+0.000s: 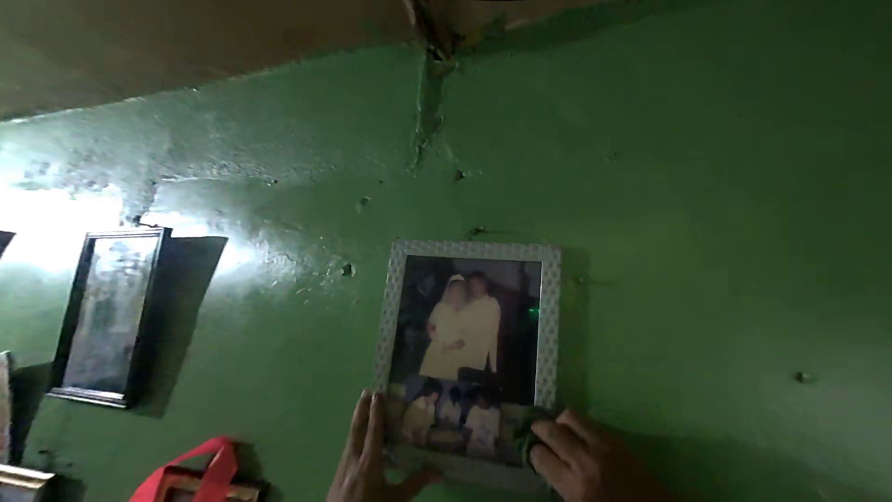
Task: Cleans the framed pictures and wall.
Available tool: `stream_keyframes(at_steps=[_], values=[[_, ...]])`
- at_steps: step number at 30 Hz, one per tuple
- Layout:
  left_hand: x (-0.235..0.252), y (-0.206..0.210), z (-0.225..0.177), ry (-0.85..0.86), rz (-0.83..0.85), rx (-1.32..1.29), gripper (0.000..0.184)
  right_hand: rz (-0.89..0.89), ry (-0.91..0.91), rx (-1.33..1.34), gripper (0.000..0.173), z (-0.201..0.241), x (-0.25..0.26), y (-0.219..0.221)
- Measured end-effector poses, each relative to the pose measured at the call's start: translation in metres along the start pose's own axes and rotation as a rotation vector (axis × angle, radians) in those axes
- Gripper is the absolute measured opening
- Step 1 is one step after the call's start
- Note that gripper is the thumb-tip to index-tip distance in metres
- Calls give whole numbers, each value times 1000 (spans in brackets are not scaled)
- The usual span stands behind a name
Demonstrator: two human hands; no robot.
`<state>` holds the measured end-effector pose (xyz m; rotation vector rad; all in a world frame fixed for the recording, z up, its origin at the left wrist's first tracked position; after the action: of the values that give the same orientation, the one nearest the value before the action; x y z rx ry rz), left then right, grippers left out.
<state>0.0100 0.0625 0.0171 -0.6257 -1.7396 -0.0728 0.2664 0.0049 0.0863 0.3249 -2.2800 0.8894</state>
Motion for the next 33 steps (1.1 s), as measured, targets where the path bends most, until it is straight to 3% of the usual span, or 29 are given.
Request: stream_keyframes(at_steps=[2,7,9,12,15,17,23,27,33], values=[[1,-1,0,4,-5,-10,121,-16,-10,-19,16,-18,15,-14],[2,-2,-2,-39,4,-5,121,-99,242,-59,28,-82,104,-78],[3,-3,-3,-65,28,6,120,-150,274,-72,34,-88,113,-85],[2,-3,-2,-73,19,17,119,-61,211,-96,31,-57,69,-53],[3,-1,0,-52,-4,27,119,-13,-9,-76,15,-21,13,-18],[4,-1,0,-47,8,24,120,-31,-33,-62,14,-21,10,-17],[8,-3,-1,-62,16,6,123,-71,283,-54,24,-75,102,-77],[8,-1,-2,-87,11,-18,123,-110,252,-51,24,-92,151,-88],[10,0,-3,-159,59,-42,122,-1,86,-16,19,-67,200,-40]])
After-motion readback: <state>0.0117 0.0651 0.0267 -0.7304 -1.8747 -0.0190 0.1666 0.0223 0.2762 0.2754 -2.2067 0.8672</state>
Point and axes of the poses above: each hand's wrist, its own x-axis towards the middle knuckle, its own y-axis out of the palm, z = x × y, the point moved 5 cm from there along x, towards the middle knuckle, and after that the axes turned 15 degrees about x, right-handed, at the moved point
